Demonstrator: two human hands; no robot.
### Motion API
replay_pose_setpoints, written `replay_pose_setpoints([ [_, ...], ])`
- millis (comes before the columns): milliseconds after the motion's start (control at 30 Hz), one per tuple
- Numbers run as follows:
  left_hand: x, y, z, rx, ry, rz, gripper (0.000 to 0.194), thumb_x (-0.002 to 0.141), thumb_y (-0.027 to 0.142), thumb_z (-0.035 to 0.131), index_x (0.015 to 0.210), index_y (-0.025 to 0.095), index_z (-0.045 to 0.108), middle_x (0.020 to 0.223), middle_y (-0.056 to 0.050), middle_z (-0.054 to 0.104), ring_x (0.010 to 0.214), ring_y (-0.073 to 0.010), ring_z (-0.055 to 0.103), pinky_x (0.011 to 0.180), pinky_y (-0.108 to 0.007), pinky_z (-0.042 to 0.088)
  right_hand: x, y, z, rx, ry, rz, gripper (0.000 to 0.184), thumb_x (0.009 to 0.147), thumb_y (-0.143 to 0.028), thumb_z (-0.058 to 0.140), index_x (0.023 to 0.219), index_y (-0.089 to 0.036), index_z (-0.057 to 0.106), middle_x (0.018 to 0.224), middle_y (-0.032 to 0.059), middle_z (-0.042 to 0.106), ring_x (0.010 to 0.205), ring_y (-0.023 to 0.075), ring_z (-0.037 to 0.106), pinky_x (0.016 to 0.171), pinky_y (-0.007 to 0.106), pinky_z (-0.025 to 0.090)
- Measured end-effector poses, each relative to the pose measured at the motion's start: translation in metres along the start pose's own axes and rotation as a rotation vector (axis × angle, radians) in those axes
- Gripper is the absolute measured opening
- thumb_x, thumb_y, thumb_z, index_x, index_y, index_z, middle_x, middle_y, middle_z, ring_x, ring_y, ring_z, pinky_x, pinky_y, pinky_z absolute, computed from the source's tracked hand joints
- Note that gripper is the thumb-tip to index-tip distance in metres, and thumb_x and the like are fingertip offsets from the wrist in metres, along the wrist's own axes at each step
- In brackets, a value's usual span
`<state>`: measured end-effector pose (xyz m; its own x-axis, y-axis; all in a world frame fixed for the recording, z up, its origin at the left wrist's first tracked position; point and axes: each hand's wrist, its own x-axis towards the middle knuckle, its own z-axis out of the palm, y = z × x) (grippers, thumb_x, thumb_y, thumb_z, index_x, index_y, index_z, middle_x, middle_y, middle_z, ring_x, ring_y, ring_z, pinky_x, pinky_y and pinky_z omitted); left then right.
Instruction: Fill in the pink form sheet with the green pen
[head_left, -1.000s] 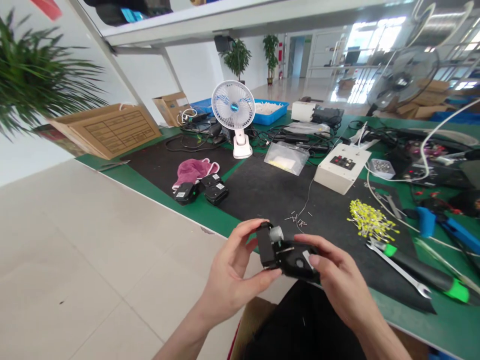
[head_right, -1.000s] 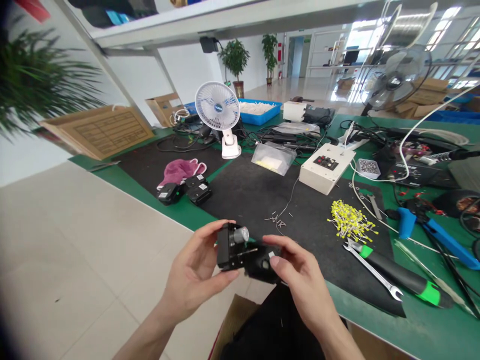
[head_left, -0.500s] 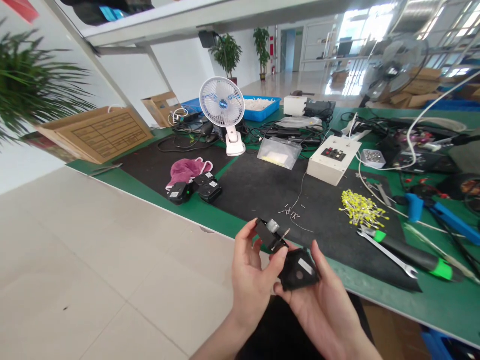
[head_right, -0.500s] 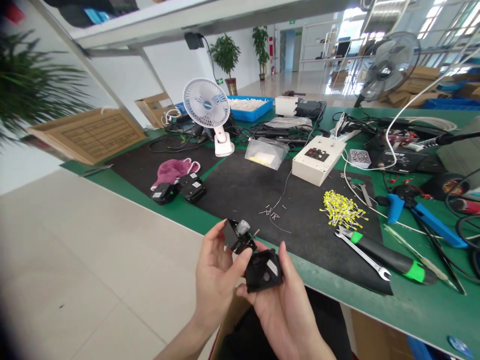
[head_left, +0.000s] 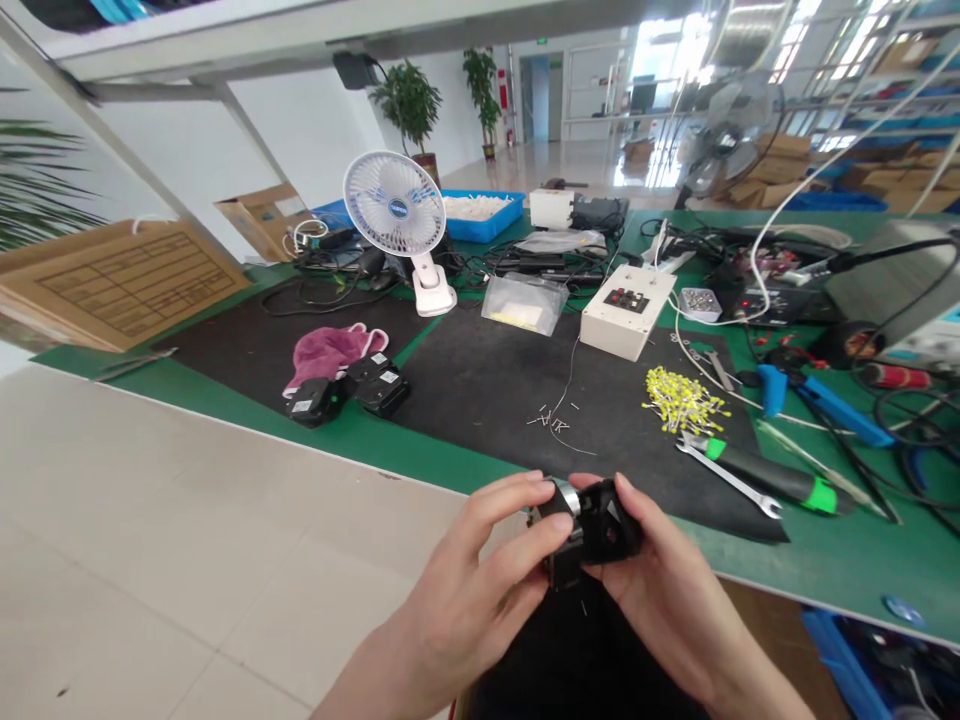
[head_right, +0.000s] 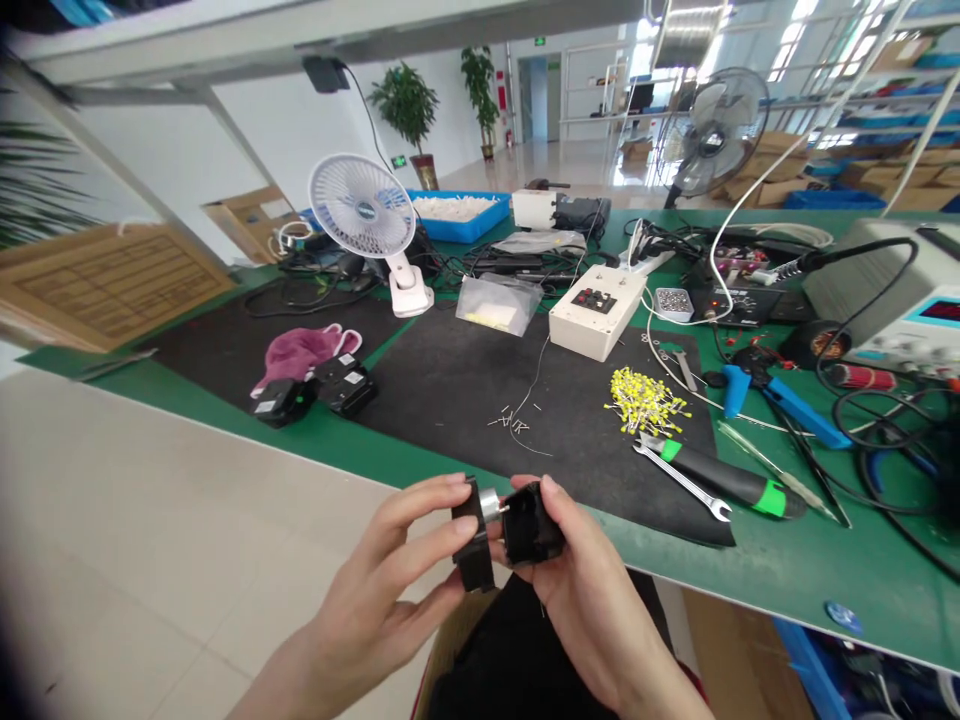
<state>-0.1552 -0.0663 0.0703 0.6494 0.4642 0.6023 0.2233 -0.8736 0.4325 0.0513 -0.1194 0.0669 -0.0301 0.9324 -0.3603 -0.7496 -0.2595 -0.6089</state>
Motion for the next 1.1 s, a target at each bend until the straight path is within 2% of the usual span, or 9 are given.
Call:
replay_pose_setpoints([
  [167,-0.001,0.000,0.002,0.111,-0.076,0.096,0.075,0.086,-0.010,0.065,0.151,0.020,0.048,0.150,-0.014,0.046,0.147,-0.0305,0.042,0.123,-0.049,0.046,-0.003,0.004,-0.009,-0.262,0.018,-0.119,0.040,0.101,-0.055,0.060,0.123,-0.024,0.073,0.117,0.0045,0.069,0.113,0.0222,0.058,0.096,0.032,0.050],
  [300,-0.007,-0.002,0.004,0.147,-0.110,0.156,0.068,0.088,-0.007,0.065,0.150,0.018,0.050,0.151,-0.014,0.044,0.148,-0.0330,0.039,0.124,-0.049,0.045,-0.005,0.009,-0.014,-0.415,0.016,-0.126,0.043,0.103,-0.059,0.055,0.128,-0.028,0.071,0.108,0.0024,0.069,0.103,0.0212,0.057,0.090,0.033,0.047],
  [433,-0.010,-0.003,0.006,0.165,-0.111,0.160,0.068,0.090,-0.006,0.064,0.151,0.020,0.049,0.152,-0.013,0.044,0.148,-0.0331,0.041,0.122,-0.050,0.047,-0.006,0.007,-0.015,-0.411,0.019,-0.108,0.048,0.103,-0.062,0.050,0.125,-0.026,0.073,0.109,0.0040,0.070,0.104,0.0228,0.059,0.090,0.034,0.048],
  [633,-0.014,-0.004,0.013,0.165,-0.029,0.134,0.069,0.085,-0.009,0.071,0.146,0.020,0.055,0.149,-0.012,0.049,0.143,-0.0338,0.048,0.117,-0.052,0.052,-0.005,-0.006,-0.009,-0.399,-0.048,-0.055,0.053,0.104,-0.062,0.048,0.118,-0.020,0.076,0.105,0.0053,0.071,0.096,0.0202,0.059,0.086,0.031,0.049],
  [767,-0.018,-0.009,0.019,0.107,-0.041,0.133,0.076,0.081,-0.013,0.072,0.147,0.018,0.054,0.153,-0.015,0.046,0.143,-0.0378,0.048,0.116,-0.058,0.052,-0.003,-0.007,-0.013,-0.398,-0.044,-0.073,0.053,0.106,-0.061,0.046,0.115,-0.019,0.076,0.106,0.0043,0.070,0.091,0.0177,0.057,0.082,0.029,0.046],
  [867,-0.016,-0.008,0.019,0.093,-0.041,0.142,0.077,0.081,-0.013,0.072,0.148,0.019,0.053,0.153,-0.015,0.047,0.143,-0.0374,0.048,0.116,-0.057,0.052,-0.003,-0.010,-0.014,-0.475,-0.037,-0.095,0.053,0.106,-0.061,0.044,0.114,-0.019,0.075,0.106,0.0034,0.070,0.086,0.0162,0.054,0.080,0.028,0.043],
  [967,-0.008,-0.003,0.016,0.136,-0.082,0.154,0.065,0.089,-0.008,0.067,0.147,0.019,0.055,0.153,-0.013,0.048,0.145,-0.0337,0.046,0.119,-0.050,0.051,-0.008,-0.019,-0.008,-0.640,-0.030,-0.106,0.058,0.106,-0.064,0.041,0.106,-0.017,0.076,0.100,0.0042,0.070,0.088,0.0181,0.055,0.081,0.030,0.042],
  [1100,0.002,0.003,0.008,0.217,-0.196,0.235,0.046,0.105,0.006,0.044,0.149,0.018,0.054,0.158,-0.012,0.044,0.152,-0.0275,0.038,0.125,-0.040,0.042,-0.018,-0.024,-0.001,-0.936,0.009,-0.142,0.065,0.104,-0.069,0.037,0.105,-0.016,0.076,0.094,0.0068,0.072,0.096,0.0243,0.061,0.087,0.034,0.045],
])
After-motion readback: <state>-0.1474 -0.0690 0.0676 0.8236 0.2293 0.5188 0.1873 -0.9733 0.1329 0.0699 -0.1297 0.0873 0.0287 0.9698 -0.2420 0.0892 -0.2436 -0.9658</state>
